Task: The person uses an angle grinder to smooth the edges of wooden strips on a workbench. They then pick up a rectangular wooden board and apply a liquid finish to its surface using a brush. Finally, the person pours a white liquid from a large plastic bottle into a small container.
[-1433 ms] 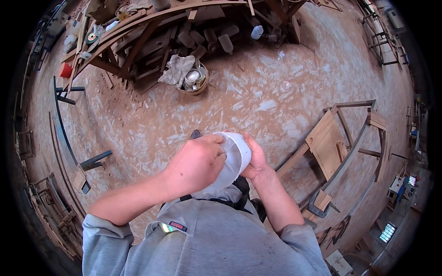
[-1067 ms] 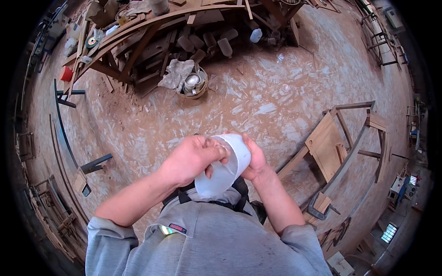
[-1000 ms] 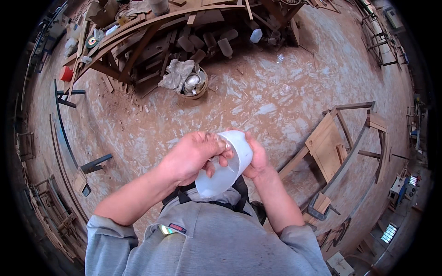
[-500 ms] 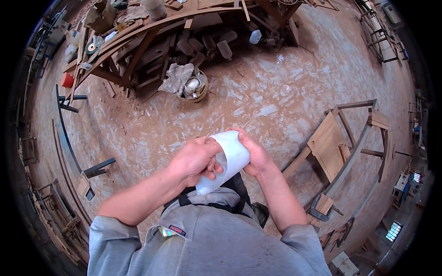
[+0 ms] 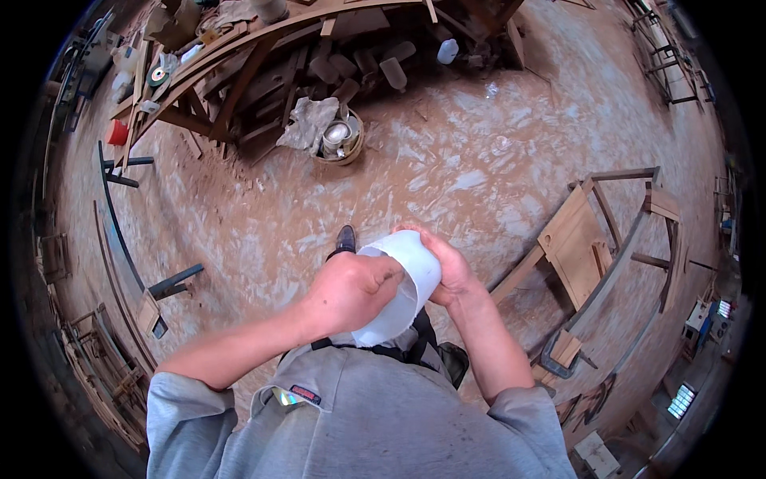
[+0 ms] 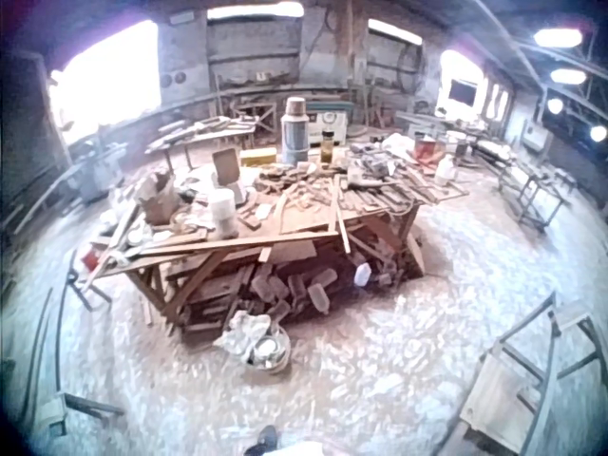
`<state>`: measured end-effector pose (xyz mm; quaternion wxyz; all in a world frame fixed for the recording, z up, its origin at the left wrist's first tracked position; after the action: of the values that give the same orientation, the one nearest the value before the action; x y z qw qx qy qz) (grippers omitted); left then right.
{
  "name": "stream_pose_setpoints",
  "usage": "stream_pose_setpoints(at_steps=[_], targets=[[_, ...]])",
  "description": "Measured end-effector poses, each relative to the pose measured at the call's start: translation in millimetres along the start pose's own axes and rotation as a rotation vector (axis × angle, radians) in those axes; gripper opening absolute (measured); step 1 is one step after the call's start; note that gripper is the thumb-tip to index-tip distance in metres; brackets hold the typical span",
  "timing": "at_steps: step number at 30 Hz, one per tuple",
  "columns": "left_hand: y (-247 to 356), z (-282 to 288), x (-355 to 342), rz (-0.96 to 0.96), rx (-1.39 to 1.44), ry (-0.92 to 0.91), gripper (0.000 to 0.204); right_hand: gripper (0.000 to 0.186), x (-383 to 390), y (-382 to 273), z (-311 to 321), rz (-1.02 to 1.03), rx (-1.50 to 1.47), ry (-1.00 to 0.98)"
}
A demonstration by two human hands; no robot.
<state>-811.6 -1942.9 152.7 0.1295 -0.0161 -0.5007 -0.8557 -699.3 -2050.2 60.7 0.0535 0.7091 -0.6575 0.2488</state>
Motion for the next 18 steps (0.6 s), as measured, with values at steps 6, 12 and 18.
stream_pose_setpoints(at_steps=[6,12,18], targets=[[6.3,2.1,1.0,-0.266,-0.371,-0.525,0.009,0.041,-2.8,26.5,3.4,-0.143,-0.112,0.019],[12.1,17.3,-3.0,-0.176,-0.252,-0.185,0.009,0.049,-1.5,16.5,-3.9,-0.188,-0.187,0.053],[-9.2,12.1,-4.0,0.249,0.077,-0.161,0.014,0.054,3.0,12.8,-8.2,-0.31,-0.066,-0.063]])
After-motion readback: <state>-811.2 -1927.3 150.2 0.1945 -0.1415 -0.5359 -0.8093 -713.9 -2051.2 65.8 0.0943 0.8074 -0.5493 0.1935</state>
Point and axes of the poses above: each hand's wrist, its own x-axis away from the middle knuckle, its own z-axis out of the back of the hand, y = z × x, the point moved 3 cm from there along -x, towards the middle knuckle, and after that the axes turned 9 degrees about -y, right-handed, at the moved point
